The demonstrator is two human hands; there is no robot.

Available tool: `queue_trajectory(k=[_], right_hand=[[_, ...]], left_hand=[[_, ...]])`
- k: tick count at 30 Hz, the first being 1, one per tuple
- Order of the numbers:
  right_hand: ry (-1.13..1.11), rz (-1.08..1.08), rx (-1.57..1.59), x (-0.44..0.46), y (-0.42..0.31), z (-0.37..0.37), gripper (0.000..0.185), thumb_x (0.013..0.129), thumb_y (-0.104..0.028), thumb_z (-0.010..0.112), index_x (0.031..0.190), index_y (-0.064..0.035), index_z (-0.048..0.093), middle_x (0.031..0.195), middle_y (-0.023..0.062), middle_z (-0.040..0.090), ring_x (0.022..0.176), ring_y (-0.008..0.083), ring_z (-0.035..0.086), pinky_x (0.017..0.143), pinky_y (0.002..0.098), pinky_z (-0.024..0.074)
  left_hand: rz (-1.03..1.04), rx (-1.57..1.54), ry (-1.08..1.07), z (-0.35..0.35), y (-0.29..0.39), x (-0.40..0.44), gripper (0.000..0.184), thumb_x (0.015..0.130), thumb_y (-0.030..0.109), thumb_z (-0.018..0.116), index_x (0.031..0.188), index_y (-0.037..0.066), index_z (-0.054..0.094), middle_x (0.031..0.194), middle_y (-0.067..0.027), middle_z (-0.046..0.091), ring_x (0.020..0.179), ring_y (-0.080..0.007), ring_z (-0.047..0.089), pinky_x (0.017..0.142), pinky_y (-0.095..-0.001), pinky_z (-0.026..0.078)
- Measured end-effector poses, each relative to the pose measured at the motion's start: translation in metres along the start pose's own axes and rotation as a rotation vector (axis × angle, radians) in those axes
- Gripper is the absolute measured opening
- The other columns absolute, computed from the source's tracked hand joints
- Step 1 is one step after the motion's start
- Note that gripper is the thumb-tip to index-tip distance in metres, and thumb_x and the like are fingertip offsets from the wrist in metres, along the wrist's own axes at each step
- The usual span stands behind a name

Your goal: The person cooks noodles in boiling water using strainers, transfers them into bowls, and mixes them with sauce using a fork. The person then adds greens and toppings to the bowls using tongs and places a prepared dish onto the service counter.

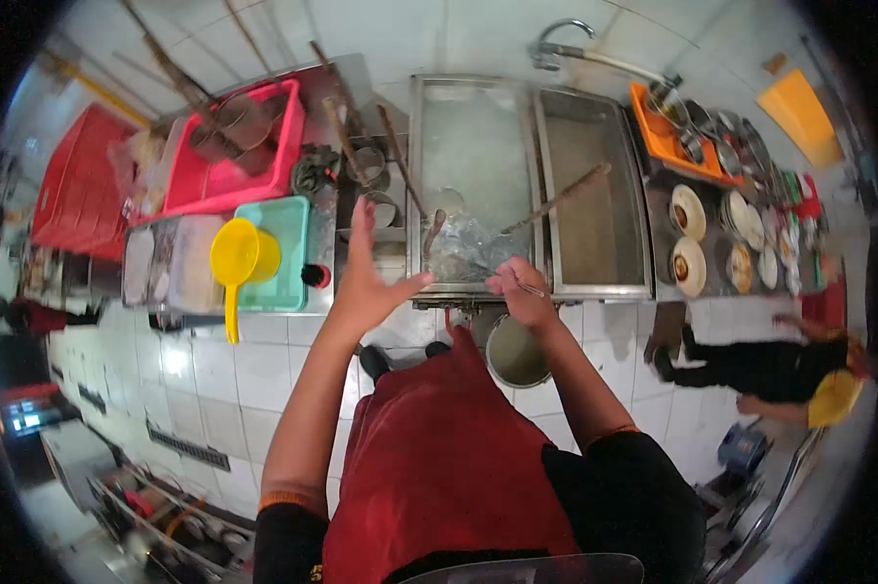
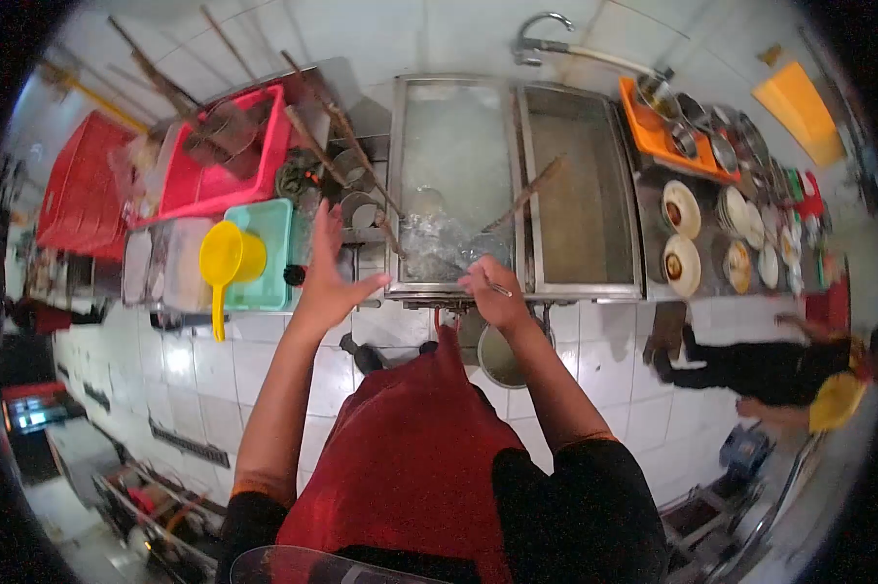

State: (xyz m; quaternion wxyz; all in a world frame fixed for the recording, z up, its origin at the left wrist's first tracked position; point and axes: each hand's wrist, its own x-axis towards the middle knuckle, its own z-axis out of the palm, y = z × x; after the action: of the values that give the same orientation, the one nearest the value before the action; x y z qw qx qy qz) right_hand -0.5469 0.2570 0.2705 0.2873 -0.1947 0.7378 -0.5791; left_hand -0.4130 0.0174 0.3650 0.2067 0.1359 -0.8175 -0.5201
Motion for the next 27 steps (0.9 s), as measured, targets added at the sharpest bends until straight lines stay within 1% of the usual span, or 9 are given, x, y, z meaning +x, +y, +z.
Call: queue_trajectory(k=[2, 4, 7, 9, 11, 13, 22, 24, 27], right_hand=[[0.146, -0.283, -0.303, -0.009, 0.018, 0.006, 0.017, 0.095, -0.016, 0.053, 0.087, -0.0019, 0.055, 0.074, 0.0141, 0.063, 0.067, 0.0264, 0.063, 0.064, 0.0382, 0.0495], [0.109, -0.187, -0.299, -0.020, 0.032, 0.022, 0.019, 0.095, -0.017, 0.052, 0.085, -0.0015, 0.054, 0.073, 0.0161, 0.061, 0.066, 0.0308, 0.062, 0.063, 0.0404, 0.0488], [0.386, -0.179, -0.362, -0.024, 0.039, 0.039, 0.020, 0.093, -0.017, 0.056, 0.080, -0.0023, 0.050, 0.072, 0.0150, 0.058, 0.066, 0.0277, 0.061, 0.061, 0.0409, 0.0477], [0.398, -0.115, -0.181, -0.033, 0.037, 0.064, 0.020, 0.092, -0.017, 0.057, 0.080, -0.0024, 0.050, 0.071, 0.0142, 0.057, 0.065, 0.0270, 0.060, 0.060, 0.0403, 0.0472], [0.359, -0.063, -0.079, -0.037, 0.034, 0.087, 0.018, 0.092, -0.016, 0.057, 0.081, -0.0032, 0.050, 0.070, 0.0118, 0.055, 0.066, 0.0255, 0.060, 0.060, 0.0402, 0.0464], [0.462, -0.095, -0.214, -0.040, 0.039, 0.079, 0.017, 0.092, -0.015, 0.055, 0.081, -0.0032, 0.050, 0.070, 0.0115, 0.055, 0.066, 0.0241, 0.060, 0.060, 0.0404, 0.0461], [0.474, 0.179, -0.053, -0.104, -0.064, 0.051, 0.018, 0.093, -0.018, 0.055, 0.085, -0.0016, 0.055, 0.080, 0.0176, 0.063, 0.073, 0.0333, 0.066, 0.064, 0.0416, 0.0493], [0.525, -0.325, -0.388, -0.093, -0.047, 0.065, 0.018, 0.093, -0.019, 0.055, 0.087, -0.0014, 0.054, 0.077, 0.0197, 0.063, 0.073, 0.0389, 0.065, 0.065, 0.0459, 0.0493], [0.471, -0.197, -0.399, -0.072, -0.036, 0.070, 0.013, 0.091, -0.015, 0.054, 0.091, -0.0022, 0.051, 0.075, 0.0210, 0.060, 0.073, 0.0431, 0.060, 0.065, 0.0494, 0.0468]], left_hand=[[0.041, 0.027, -0.070, 0.014, -0.010, 0.038, 0.127, 0.067, 0.025, 0.089, 0.155, 0.003, 0.000, 0.154, -0.0258, 0.030, 0.145, -0.0342, 0.028, 0.118, -0.0422, 0.023], [0.091, 0.060, -0.157, 0.025, -0.011, 0.065, 0.132, 0.066, 0.026, 0.090, 0.155, 0.003, -0.004, 0.154, -0.0264, 0.028, 0.146, -0.0345, 0.027, 0.118, -0.0410, 0.023], [0.208, 0.107, -0.125, 0.035, -0.025, 0.091, 0.104, 0.076, 0.019, 0.084, 0.153, 0.005, 0.014, 0.143, -0.0193, 0.045, 0.132, -0.0287, 0.046, 0.107, -0.0398, 0.039], [0.104, -0.222, -0.188, 0.052, -0.062, 0.106, 0.053, 0.086, 0.020, 0.075, 0.127, 0.001, 0.048, 0.102, -0.0083, 0.062, 0.089, -0.0174, 0.061, 0.080, -0.0315, 0.050], [0.048, -0.310, -0.218, 0.059, -0.054, 0.109, 0.031, 0.090, 0.024, 0.071, 0.103, 0.002, 0.052, 0.084, -0.0020, 0.056, 0.075, -0.0119, 0.053, 0.069, -0.0290, 0.044], [0.027, -0.434, -0.144, 0.063, -0.033, 0.097, 0.041, 0.097, 0.028, 0.063, 0.065, 0.007, 0.049, 0.056, 0.0057, 0.044, 0.052, -0.0063, 0.039, 0.049, -0.0280, 0.030], [0.168, -0.508, -0.071, 0.049, 0.007, 0.083, 0.038, 0.099, 0.021, 0.058, 0.065, 0.007, 0.048, 0.060, 0.0021, 0.045, 0.055, -0.0081, 0.041, 0.051, -0.0270, 0.032], [0.238, -0.409, -0.062, 0.054, 0.013, 0.080, 0.040, 0.100, 0.024, 0.057, 0.065, 0.006, 0.048, 0.060, 0.0010, 0.046, 0.057, -0.0095, 0.043, 0.053, -0.0278, 0.034], [0.206, -0.329, -0.062, 0.063, 0.018, 0.076, 0.050, 0.102, 0.033, 0.051, 0.060, 0.005, 0.044, 0.059, -0.0034, 0.049, 0.057, -0.0126, 0.043, 0.056, -0.0301, 0.037]])
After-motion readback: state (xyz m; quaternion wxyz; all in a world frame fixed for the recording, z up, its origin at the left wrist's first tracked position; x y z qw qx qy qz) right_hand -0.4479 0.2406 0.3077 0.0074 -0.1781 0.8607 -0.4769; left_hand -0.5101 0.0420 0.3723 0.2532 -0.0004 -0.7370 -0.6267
